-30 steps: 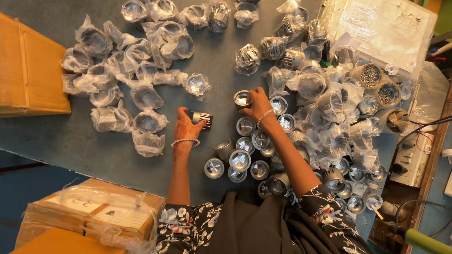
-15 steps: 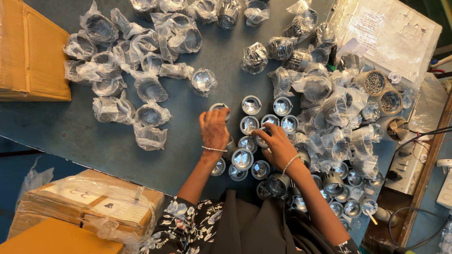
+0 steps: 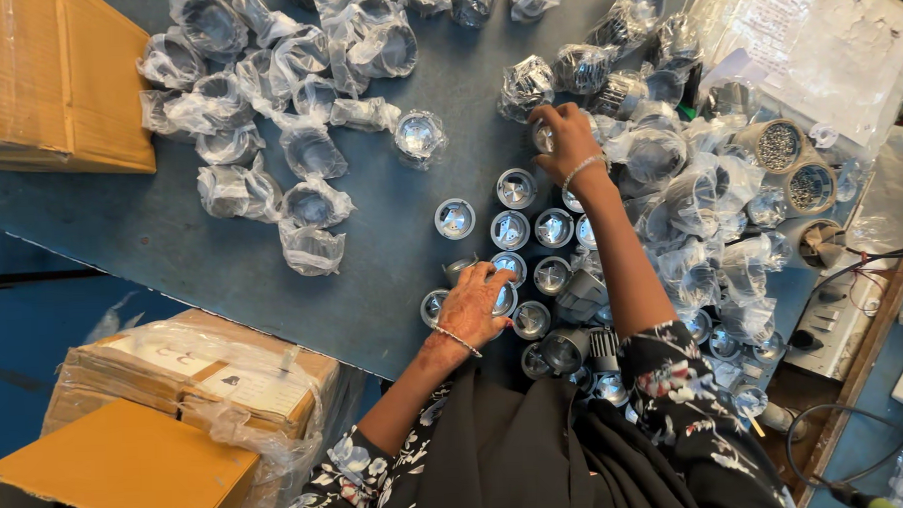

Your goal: The person wraps small cylindrical light fixtures in clear plastic bags on a workbench. They pick up each fixture, enclose it in a bag, and place the wrapped item into a cardboard box. The process is repeated for multiple units.

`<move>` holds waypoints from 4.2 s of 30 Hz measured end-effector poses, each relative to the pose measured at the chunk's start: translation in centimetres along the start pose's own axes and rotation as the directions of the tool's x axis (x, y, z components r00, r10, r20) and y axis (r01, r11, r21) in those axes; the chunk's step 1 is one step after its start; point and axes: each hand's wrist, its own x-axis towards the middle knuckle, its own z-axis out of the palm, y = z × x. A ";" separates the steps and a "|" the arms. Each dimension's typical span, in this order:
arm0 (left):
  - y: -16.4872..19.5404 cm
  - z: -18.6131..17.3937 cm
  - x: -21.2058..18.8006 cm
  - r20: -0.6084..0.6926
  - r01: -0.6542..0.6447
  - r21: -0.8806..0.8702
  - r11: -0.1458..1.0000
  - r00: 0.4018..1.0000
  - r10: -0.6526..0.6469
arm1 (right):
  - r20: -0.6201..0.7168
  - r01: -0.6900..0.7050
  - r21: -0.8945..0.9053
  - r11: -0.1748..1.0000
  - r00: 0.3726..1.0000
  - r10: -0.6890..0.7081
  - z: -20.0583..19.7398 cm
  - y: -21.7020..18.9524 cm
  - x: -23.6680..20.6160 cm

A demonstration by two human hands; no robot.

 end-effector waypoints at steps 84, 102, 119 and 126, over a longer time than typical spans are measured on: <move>3.7 13.1 -2.8 -0.185 -0.538 0.350 0.767 0.763 0.619 | -0.269 -0.650 0.119 0.751 0.707 0.654 1.3 -0.3 -35.1; -3.4 -8.6 1.5 -0.755 -0.038 0.156 0.987 0.640 0.144 | -0.282 0.028 0.195 0.980 0.959 0.029 -2.7 -8.0 -11.5; -6.0 -11.0 8.4 -0.652 0.277 0.110 0.955 0.745 -0.141 | 0.222 0.093 -0.181 0.979 0.974 -0.052 1.3 -7.7 6.1; -10.6 -23.0 20.2 -0.881 0.174 0.040 0.984 0.470 -0.048 | -0.094 -0.004 -0.103 0.995 0.996 -0.005 0.9 -2.5 10.0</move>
